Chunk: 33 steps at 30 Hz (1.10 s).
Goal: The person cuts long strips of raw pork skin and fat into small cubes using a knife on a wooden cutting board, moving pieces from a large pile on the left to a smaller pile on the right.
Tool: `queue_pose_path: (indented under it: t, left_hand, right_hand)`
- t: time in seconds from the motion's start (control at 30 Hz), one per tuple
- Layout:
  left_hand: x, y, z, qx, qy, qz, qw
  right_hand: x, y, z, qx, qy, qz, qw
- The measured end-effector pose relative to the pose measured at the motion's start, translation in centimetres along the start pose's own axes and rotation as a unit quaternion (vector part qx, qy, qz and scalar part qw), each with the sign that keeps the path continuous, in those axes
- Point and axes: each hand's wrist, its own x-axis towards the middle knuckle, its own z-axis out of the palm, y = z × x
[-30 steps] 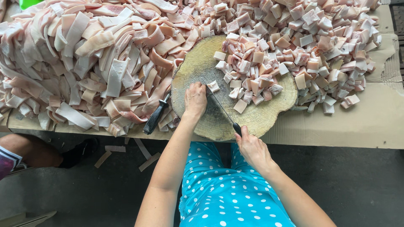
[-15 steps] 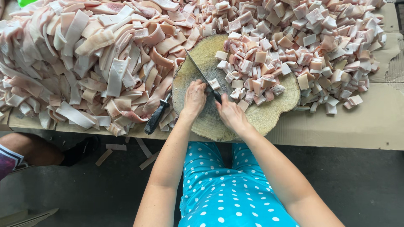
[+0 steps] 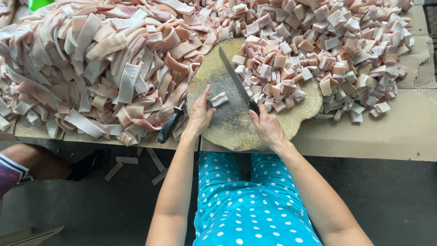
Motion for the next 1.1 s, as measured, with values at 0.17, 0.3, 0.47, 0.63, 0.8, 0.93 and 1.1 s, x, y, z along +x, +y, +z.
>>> queue_pose_path:
  t: [0.17,0.3,0.47,0.63,0.8,0.93,1.1]
  left_hand:
    - [0.8,-1.1,2.2,0.182,0.055,0.037,0.981]
    - [3.1,-1.9,4.8,0.173,0.055,0.004,0.983]
    - [4.1,-1.5,5.0,0.214,0.046,-0.005,0.976]
    - [4.5,-1.2,4.1,0.233,0.045,0.037,0.971]
    - [4.6,-0.6,3.6,0.200,0.032,0.056,0.978]
    - [4.5,-0.5,3.4,0.197,0.032,0.059,0.978]
    - [3.9,-1.2,3.8,0.182,0.047,0.062,0.980]
  right_hand:
    - [-2.3,-0.7,-0.8,-0.020,-0.025,-0.004,0.999]
    - [-4.9,-1.0,0.4,-0.061,-0.003,-0.037,0.997]
    - [-7.7,0.1,1.2,-0.088,-0.011,-0.026,0.996]
    - [-5.2,1.0,3.0,-0.096,-0.022,-0.035,0.995]
    - [-0.5,0.6,4.5,-0.054,-0.022,-0.060,0.996]
    - [3.1,-0.5,5.7,-0.063,-0.041,-0.037,0.996]
    - [5.6,-2.2,6.1,-0.037,-0.037,-0.033,0.998]
